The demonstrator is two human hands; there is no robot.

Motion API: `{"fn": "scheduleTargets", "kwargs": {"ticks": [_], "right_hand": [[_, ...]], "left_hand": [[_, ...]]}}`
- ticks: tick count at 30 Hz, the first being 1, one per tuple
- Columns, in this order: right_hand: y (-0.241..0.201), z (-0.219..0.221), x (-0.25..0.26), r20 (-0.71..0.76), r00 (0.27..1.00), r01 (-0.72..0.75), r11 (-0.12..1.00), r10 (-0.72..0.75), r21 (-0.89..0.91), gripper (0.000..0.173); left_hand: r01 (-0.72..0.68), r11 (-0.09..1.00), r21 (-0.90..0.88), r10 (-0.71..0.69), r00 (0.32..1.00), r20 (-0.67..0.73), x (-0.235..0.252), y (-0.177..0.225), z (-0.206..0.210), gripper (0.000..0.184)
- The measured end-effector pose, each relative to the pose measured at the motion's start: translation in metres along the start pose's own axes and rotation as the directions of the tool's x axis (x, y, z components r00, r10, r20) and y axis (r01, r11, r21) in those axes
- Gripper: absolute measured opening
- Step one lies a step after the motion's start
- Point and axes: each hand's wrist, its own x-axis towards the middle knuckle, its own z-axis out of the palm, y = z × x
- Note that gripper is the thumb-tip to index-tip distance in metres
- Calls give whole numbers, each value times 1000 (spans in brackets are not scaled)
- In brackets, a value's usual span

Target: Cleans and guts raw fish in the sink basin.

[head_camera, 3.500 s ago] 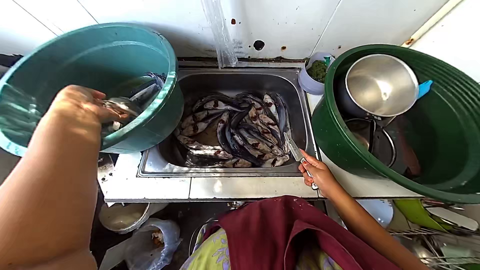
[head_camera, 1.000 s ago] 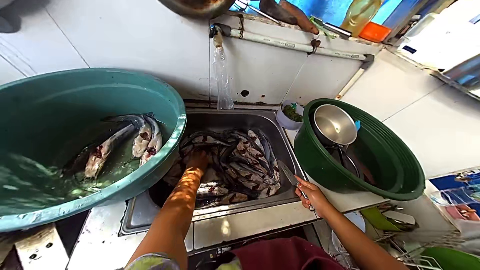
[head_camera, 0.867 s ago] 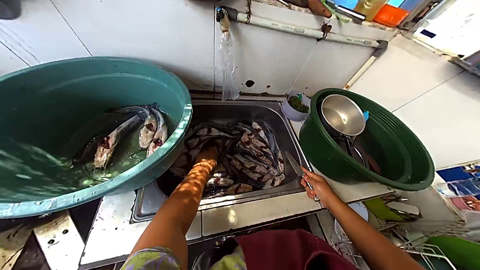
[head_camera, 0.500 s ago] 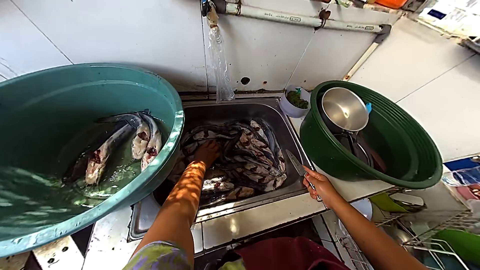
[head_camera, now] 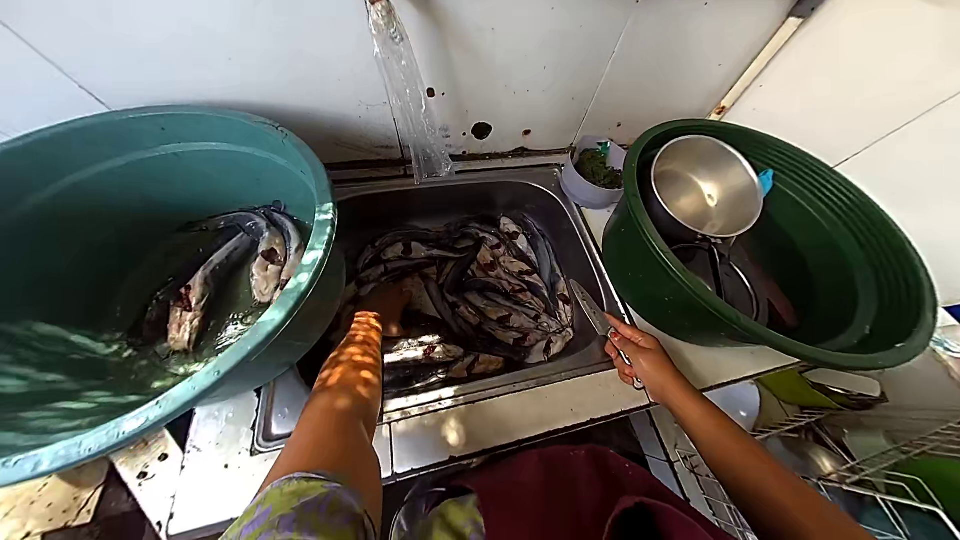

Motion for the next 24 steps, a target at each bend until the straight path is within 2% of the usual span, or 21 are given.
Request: {"fn": "scheduleTargets", "kwargs": {"ticks": [4, 7, 9, 13, 15, 17, 19, 20, 22, 24], "right_hand": [[-1, -3, -2, 39, 999, -7, 1000, 6, 14, 48], [1, -6, 0, 78, 997, 10, 1000, -11, 23, 48], [1, -7, 0, 103, 995, 11, 1000, -14, 28, 48], [-1, -10, -2, 163, 987, 6, 1000, -9, 20, 48], [0, -12, -1, 188, 982, 29, 999, -32, 23, 48], [3, -13, -1, 200, 979, 38, 999, -43, 30, 49], [3, -10, -1, 172, 984, 30, 999, -37, 41, 49], [1, -6, -1, 148, 989, 20, 999, -25, 38, 48], [-8, 7, 0, 125, 992, 21, 1000, -19, -14, 48], [-22, 25, 0, 178, 982, 90, 986, -65, -140, 51]], "left_hand": [[19, 999, 42, -22, 997, 79, -16, 0, 12, 94], [79, 995, -62, -74, 993, 88, -26, 14, 8, 73], [146, 979, -144, -126, 982, 142, -31, 26, 3, 60], [317, 918, -240, -247, 927, 283, -40, 38, 1, 49], [347, 867, -357, -257, 926, 277, -43, 42, 0, 48], [291, 796, -531, -221, 956, 194, -49, 49, 2, 41], [214, 668, -713, -211, 973, 95, -59, 59, -1, 35], [188, 559, -808, -229, 971, 68, -65, 67, -3, 35], [122, 263, -957, -247, 967, 55, -82, 90, -13, 37], [87, -58, -994, -219, 971, 98, -94, 112, -27, 41]]}}
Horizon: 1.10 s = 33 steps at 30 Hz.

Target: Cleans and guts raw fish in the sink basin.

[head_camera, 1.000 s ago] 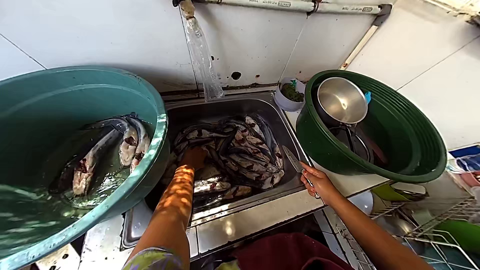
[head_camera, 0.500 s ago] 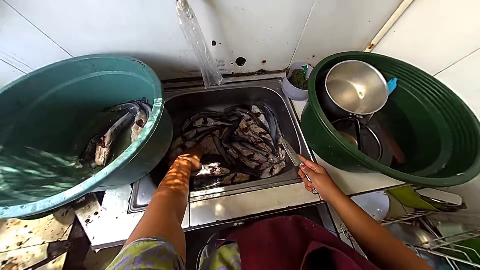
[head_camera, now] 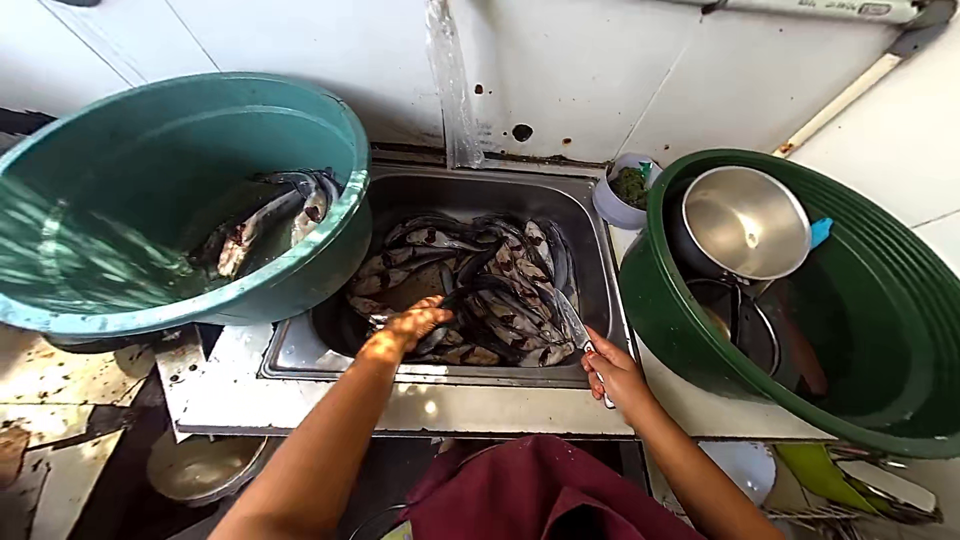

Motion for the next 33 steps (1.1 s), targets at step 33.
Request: {"fn": "scheduleTargets", "kwargs": {"ticks": [33], "right_hand": [[-94, 106, -13, 220, 957, 279, 400, -187, -873, 62]], "left_hand": [[-312, 915, -258, 250, 936, -246, -11, 28, 68, 43]]}}
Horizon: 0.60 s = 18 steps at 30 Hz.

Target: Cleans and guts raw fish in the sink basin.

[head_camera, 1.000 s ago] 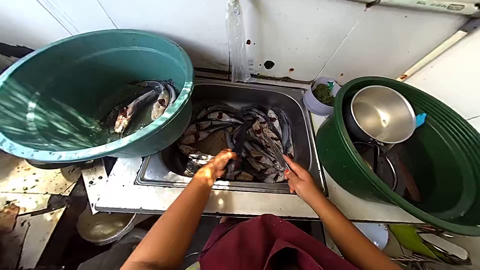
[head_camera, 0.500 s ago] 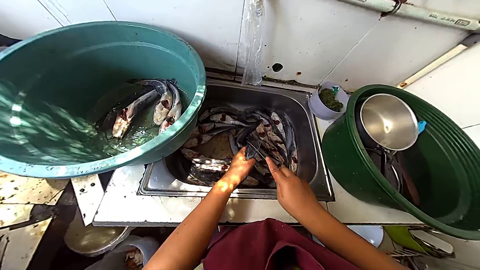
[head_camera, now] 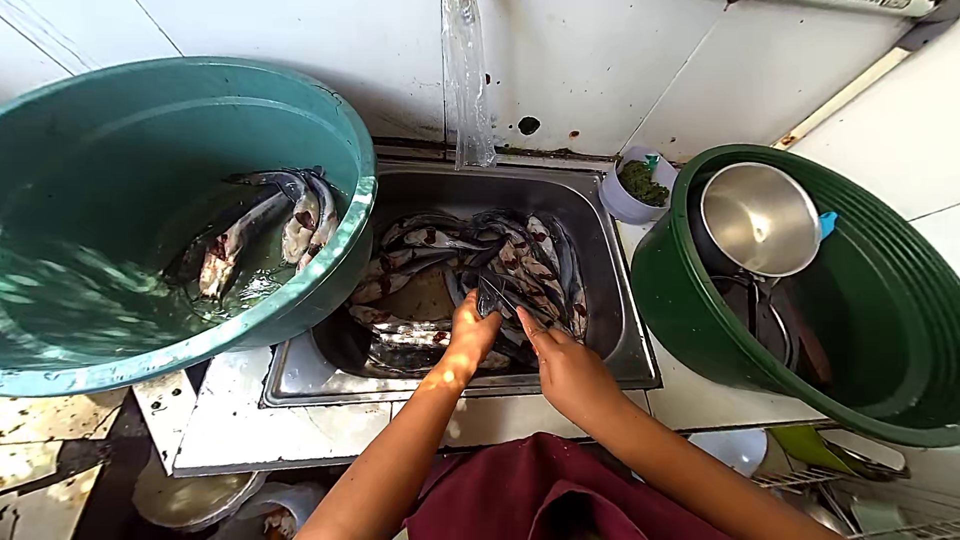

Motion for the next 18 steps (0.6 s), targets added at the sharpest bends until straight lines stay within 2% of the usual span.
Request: {"fn": "scheduleTargets", "kwargs": {"ticks": [4, 6, 8, 10, 13, 16, 18], "right_hand": [[-12, -10, 41, -6, 999, -31, 994, 32, 101, 59], [-12, -15, 56, 10, 1000, -24, 985, 22, 173, 60], [-3, -12, 49, -8, 1000, 7, 977, -6, 213, 60], [8, -6, 27, -9, 1000, 14, 977, -12, 211, 59], [23, -3, -4, 16, 1000, 9, 960, -14, 280, 57], [37, -1, -13, -66, 998, 33, 913, -7, 406, 54], [43, -1, -12, -76, 997, 21, 907, 12, 421, 54]], "left_hand": [[-124, 971, 204, 110, 991, 79, -6, -2, 9, 36], [-165, 959, 230, 144, 984, 107, -7, -2, 11, 31], [-155, 965, 213, 137, 986, 96, -7, -1, 10, 33], [-113, 983, 143, 103, 992, 74, -6, 0, 9, 43], [-48, 997, -61, 53, 995, 81, -5, -5, 4, 55], [-1, 955, -298, 50, 986, 156, 1, -11, -1, 33], [23, 932, -361, 31, 989, 144, 5, -13, -1, 29]]}}
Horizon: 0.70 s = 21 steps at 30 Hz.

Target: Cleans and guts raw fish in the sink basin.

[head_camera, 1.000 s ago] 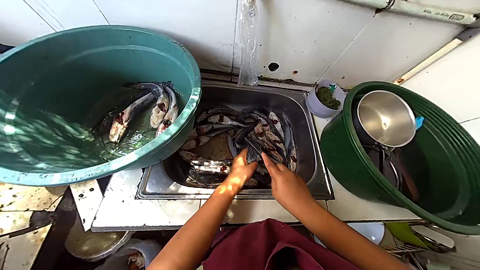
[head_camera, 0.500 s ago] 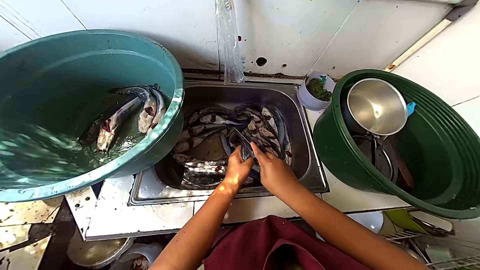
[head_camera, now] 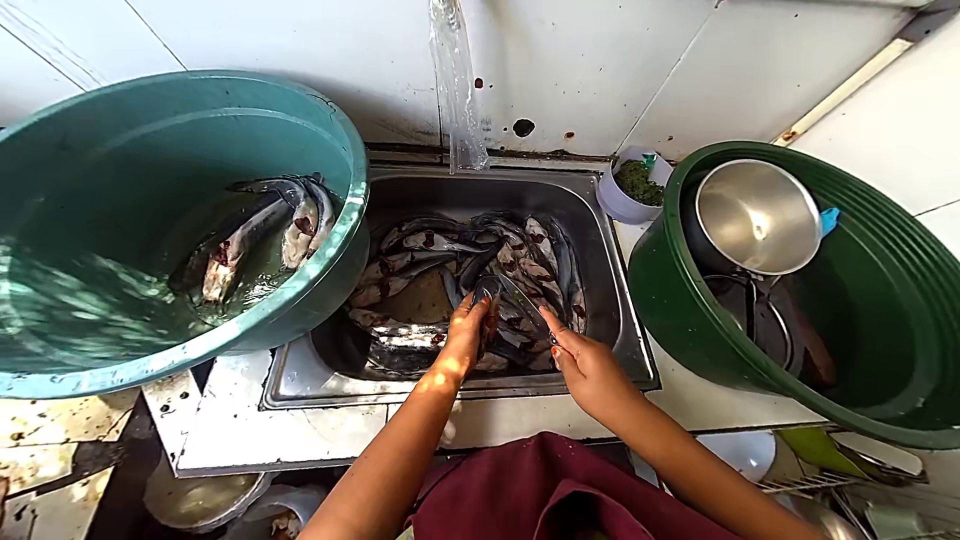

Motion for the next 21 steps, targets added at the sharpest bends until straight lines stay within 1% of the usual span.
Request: {"fn": "scheduleTargets", "kwargs": {"ticks": [2, 5, 9, 13, 17, 19, 21], "right_hand": [[1, -1, 4, 33, 999, -26, 999, 27, -30, 54], [1, 1, 12, 77, 995, -54, 994, 61, -99, 54], [-2, 1, 18, 118, 987, -86, 982, 107, -170, 55], [-2, 2, 18, 106, 990, -67, 971, 94, -231, 55], [-4, 5, 20, 155, 981, -70, 957, 117, -281, 56], [-5, 7, 22, 167, 977, -79, 958, 129, -274, 56], [-6, 7, 23, 170, 977, -79, 957, 130, -279, 56]], "left_hand": [[-7, 1000, 0, 7, 999, -31, 3, -4, 0, 29], [-25, 1000, 8, 25, 999, -27, 6, -11, -3, 26], [13, 1000, 3, -13, 1000, -17, 9, -19, -5, 25], [70, 998, -6, -70, 997, -27, 10, -20, -7, 31], [133, 991, -24, -134, 991, -22, 9, -20, -8, 36], [136, 991, 3, -136, 991, -1, 9, -20, -7, 40], [111, 992, 59, -112, 994, 16, 9, -21, -7, 49]]}}
